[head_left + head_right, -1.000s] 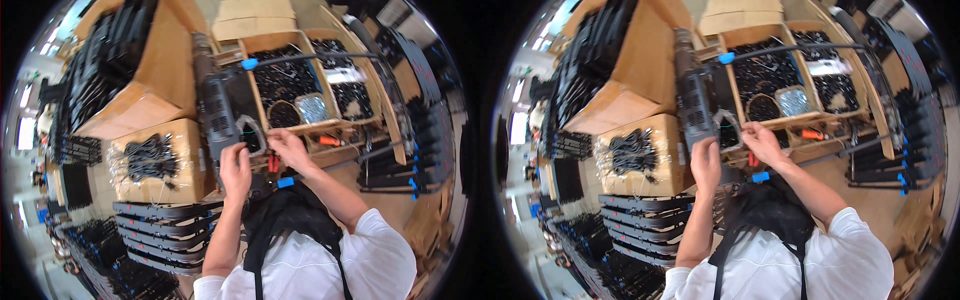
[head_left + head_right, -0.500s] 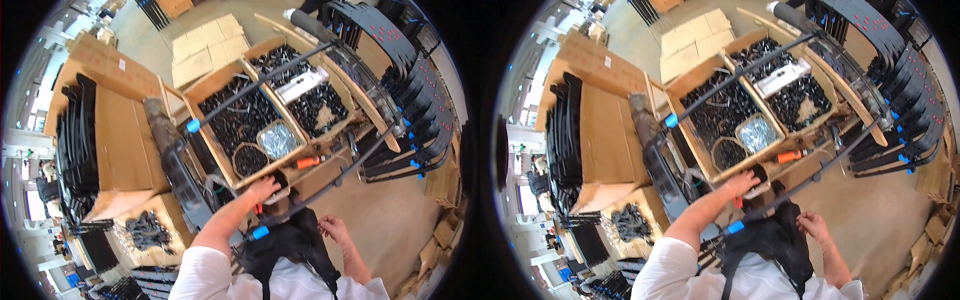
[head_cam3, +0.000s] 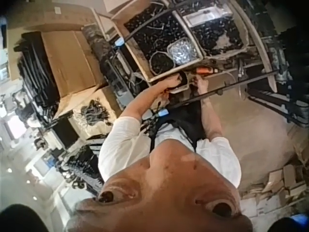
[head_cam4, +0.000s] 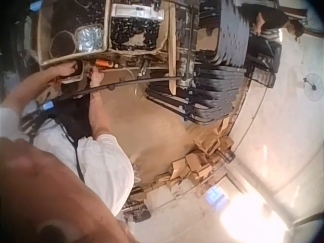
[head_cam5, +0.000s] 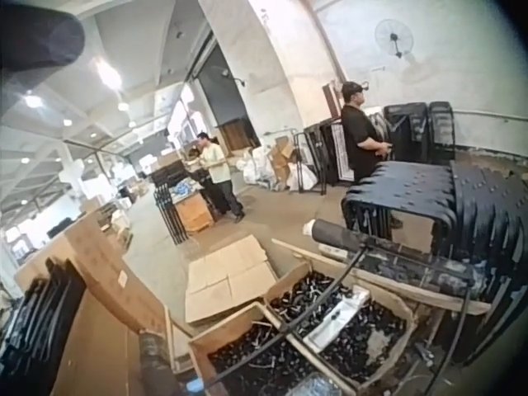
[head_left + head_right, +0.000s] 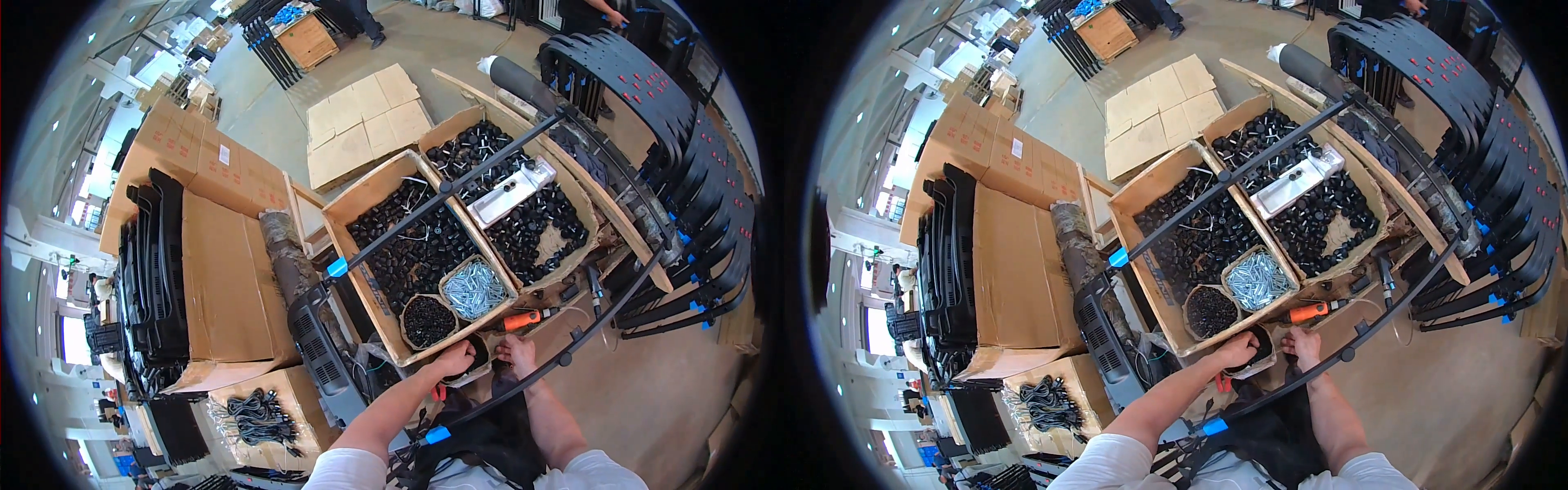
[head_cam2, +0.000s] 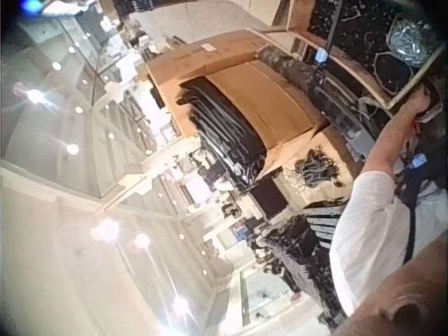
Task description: Assembling a metal handle frame with plastic covers and wiring using an electric screwdriver and wire cutters.
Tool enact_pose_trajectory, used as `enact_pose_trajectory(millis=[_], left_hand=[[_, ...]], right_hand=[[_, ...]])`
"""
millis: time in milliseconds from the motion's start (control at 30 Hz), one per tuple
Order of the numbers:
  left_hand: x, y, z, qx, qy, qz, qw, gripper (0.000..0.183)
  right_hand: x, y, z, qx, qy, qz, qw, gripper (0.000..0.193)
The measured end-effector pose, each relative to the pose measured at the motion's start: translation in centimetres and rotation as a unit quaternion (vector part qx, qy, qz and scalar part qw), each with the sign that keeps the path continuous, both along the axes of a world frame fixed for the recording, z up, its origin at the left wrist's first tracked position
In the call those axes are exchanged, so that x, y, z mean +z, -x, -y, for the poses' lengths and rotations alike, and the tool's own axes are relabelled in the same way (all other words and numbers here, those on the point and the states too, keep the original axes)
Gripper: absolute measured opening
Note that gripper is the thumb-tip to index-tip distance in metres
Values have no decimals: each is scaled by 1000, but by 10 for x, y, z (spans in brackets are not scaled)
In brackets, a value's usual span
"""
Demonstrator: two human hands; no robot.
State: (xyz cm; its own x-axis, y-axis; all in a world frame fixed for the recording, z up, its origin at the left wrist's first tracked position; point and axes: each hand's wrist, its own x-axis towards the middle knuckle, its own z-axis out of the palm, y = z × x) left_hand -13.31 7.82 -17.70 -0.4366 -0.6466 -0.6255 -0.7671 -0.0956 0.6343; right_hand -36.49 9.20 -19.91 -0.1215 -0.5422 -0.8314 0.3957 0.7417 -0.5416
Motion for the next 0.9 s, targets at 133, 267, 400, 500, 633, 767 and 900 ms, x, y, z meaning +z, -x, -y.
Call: enact_pose_trajectory(millis=[133,267,400,500,633,767,900], left_hand=[[6,15,-1,226,-131,-49,964,30],[6,12,5,358,-318,-140,867,29],[7,11,3,431,-398,-230,777,21],[7,18,3,447,-402,-255,758,22],[9,18,2,437,-403,-271,757,20],[9,9,-1,432,-396,-300,752,18],[20,9,-3,407,-398,-325,755,18]], right_hand=[[-15,-12,27,-18,-28,-84,996,34],[-19,-23,46,-8,-43,-105,993,33],[-20,-32,47,-108,-8,-138,984,26],[-26,-16,41,-193,41,-82,977,24],[-25,55,38,-145,46,188,970,16],[15,67,30,-156,77,256,951,35],[1,87,-42,-68,42,249,965,57]])
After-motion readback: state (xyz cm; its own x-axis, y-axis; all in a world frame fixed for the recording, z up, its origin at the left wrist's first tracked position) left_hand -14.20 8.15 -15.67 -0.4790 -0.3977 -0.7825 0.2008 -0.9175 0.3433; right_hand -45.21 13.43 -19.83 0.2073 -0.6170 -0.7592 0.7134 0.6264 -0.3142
